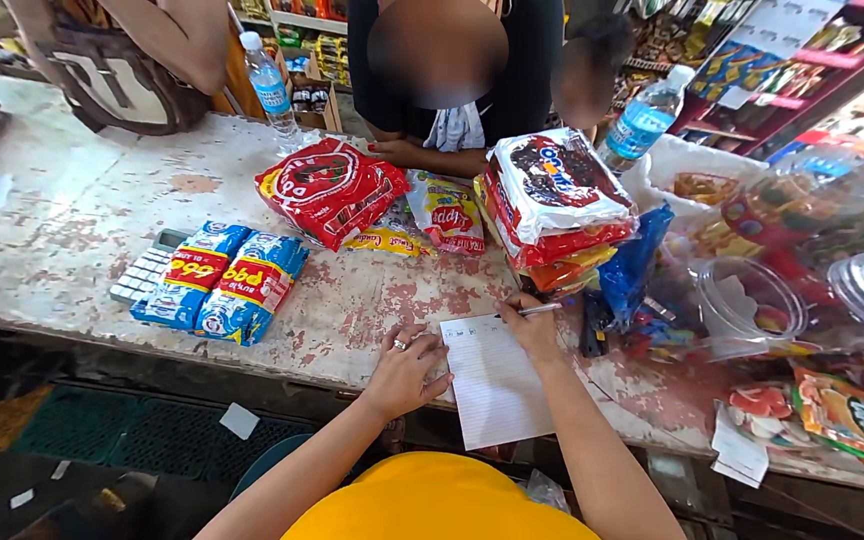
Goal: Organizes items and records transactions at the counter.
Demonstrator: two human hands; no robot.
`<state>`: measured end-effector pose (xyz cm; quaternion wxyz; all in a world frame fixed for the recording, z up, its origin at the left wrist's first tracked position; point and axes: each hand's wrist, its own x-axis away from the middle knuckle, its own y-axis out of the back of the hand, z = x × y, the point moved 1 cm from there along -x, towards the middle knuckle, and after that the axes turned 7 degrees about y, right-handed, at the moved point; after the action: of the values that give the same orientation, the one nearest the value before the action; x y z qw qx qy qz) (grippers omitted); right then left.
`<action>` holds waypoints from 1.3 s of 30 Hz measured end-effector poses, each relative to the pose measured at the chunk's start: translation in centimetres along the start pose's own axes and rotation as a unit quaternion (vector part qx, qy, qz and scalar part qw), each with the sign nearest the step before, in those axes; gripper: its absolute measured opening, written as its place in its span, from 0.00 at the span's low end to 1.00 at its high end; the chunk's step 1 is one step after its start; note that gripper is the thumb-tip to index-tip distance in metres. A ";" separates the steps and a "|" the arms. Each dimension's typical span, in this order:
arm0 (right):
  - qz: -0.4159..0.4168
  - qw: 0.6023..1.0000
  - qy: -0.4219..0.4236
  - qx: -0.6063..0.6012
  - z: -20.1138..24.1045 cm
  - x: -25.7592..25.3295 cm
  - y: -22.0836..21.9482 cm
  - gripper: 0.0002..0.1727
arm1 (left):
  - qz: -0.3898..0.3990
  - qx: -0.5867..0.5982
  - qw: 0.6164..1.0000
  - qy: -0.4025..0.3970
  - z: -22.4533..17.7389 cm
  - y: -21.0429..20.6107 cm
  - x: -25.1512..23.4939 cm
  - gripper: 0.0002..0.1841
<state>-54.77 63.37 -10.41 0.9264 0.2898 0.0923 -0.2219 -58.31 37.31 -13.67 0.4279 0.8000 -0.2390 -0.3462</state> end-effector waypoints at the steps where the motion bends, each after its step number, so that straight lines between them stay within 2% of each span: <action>1: 0.000 1.000 0.016 -0.026 0.4 0.1 0.1 0.09 | -0.002 0.001 1.000 -0.001 0.0 0.0 0.0 0.28; 4: 0.010 0.996 0.026 -0.090 2.1 0.6 -0.6 0.10 | -0.007 0.007 1.000 -0.003 0.0 -0.1 0.0 0.28; 8: 0.084 0.987 -0.021 -0.138 3.8 1.0 -3.4 0.11 | -0.012 0.009 1.000 -0.006 0.1 -0.3 0.0 0.28; 12: 0.069 0.991 -0.027 -0.109 3.4 1.4 -5.2 0.16 | -0.006 0.020 1.000 -0.003 0.0 0.0 0.0 0.26; 15: 0.050 0.992 0.006 -0.112 3.2 1.7 -6.1 0.15 | -0.005 0.017 1.000 -0.005 0.0 0.1 0.0 0.27; 24: 0.073 0.997 0.014 -0.036 3.4 1.7 -6.7 0.15 | 0.005 0.007 1.000 -0.004 0.0 -0.1 -0.2 0.29; 27: 0.101 0.994 -0.004 -0.050 3.7 1.0 -5.9 0.14 | 0.005 0.006 1.000 -0.005 0.0 0.0 -0.2 0.28; 32: 0.052 0.996 -0.008 -0.074 2.7 0.8 -5.2 0.15 | 0.006 -0.002 1.000 -0.006 0.0 0.0 -0.2 0.29; 39: 0.069 0.997 0.022 -0.029 2.3 1.3 -5.4 0.16 | 0.046 -0.009 0.999 -0.004 -0.2 0.2 -0.3 0.30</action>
<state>-56.03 57.63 -11.63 0.9455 0.2729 0.0985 -0.1479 -58.38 37.51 -13.31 0.4492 0.7833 -0.2737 -0.3313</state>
